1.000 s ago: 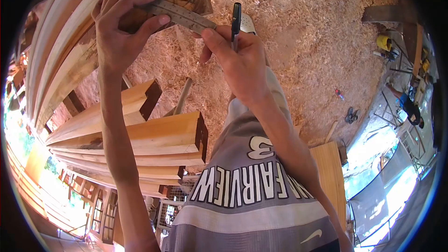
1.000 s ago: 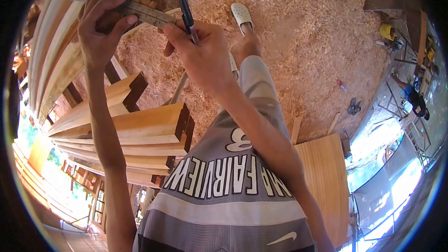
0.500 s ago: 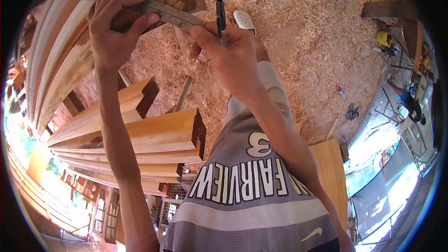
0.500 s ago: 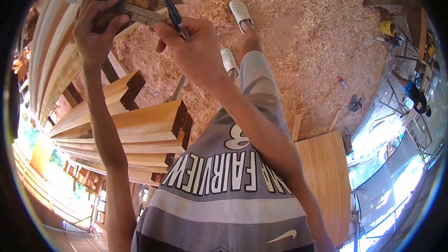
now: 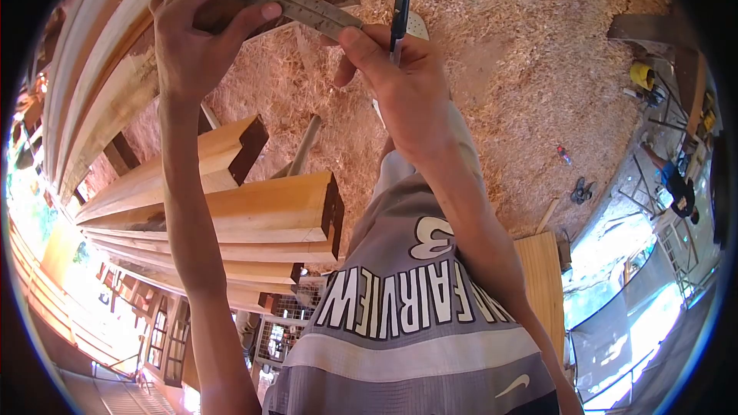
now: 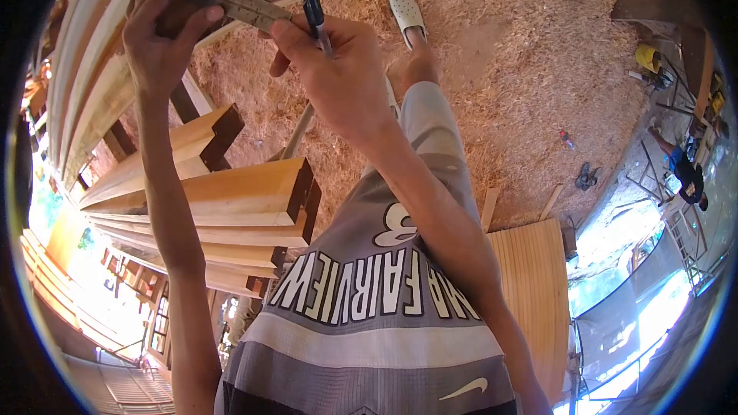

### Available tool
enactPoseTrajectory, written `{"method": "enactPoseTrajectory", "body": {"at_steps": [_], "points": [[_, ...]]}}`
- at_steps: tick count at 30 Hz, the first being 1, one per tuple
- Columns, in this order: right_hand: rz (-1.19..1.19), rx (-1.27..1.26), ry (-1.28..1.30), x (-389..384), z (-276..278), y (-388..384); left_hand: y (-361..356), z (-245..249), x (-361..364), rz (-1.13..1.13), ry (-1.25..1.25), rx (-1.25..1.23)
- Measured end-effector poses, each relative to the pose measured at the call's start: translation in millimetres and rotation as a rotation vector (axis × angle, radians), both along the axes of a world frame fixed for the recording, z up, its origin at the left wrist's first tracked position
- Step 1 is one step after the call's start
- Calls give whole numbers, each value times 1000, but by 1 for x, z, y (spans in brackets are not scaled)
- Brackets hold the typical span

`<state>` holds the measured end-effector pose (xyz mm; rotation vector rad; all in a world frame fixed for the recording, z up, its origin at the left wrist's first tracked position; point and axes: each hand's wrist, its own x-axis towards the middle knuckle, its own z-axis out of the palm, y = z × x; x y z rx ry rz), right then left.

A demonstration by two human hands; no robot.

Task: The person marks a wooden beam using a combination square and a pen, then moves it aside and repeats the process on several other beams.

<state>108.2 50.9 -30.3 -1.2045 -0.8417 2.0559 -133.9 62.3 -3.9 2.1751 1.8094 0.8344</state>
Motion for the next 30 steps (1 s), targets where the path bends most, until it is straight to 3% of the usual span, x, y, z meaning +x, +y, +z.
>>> {"method": "enactPoseTrajectory", "body": {"at_steps": [5, 9, 15, 18, 23, 26, 30], "points": [[-5, -5, -4, 0, 1, 1, 1, 0, 14, 22, -106, 15], [5, 52, -11, 1, -3, 1, 3, -4, 1, -3, -52, 10], [1, 65, -11, 1, -3, 0, -2, -15, 5, 67, -284, 1], [9, 74, -9, 1, -4, 1, -2, -10, 6, 118, -264, -64], [70, 146, -74, 2, 2, 4, -2, 5, 2, 60, 70, -63], [61, -21, -67, 1, 9, 5, -4, 24, 13, 84, 142, -116], [43, -18, -59, 2, 10, 7, -4, 9, -3, 27, 27, -62]]}}
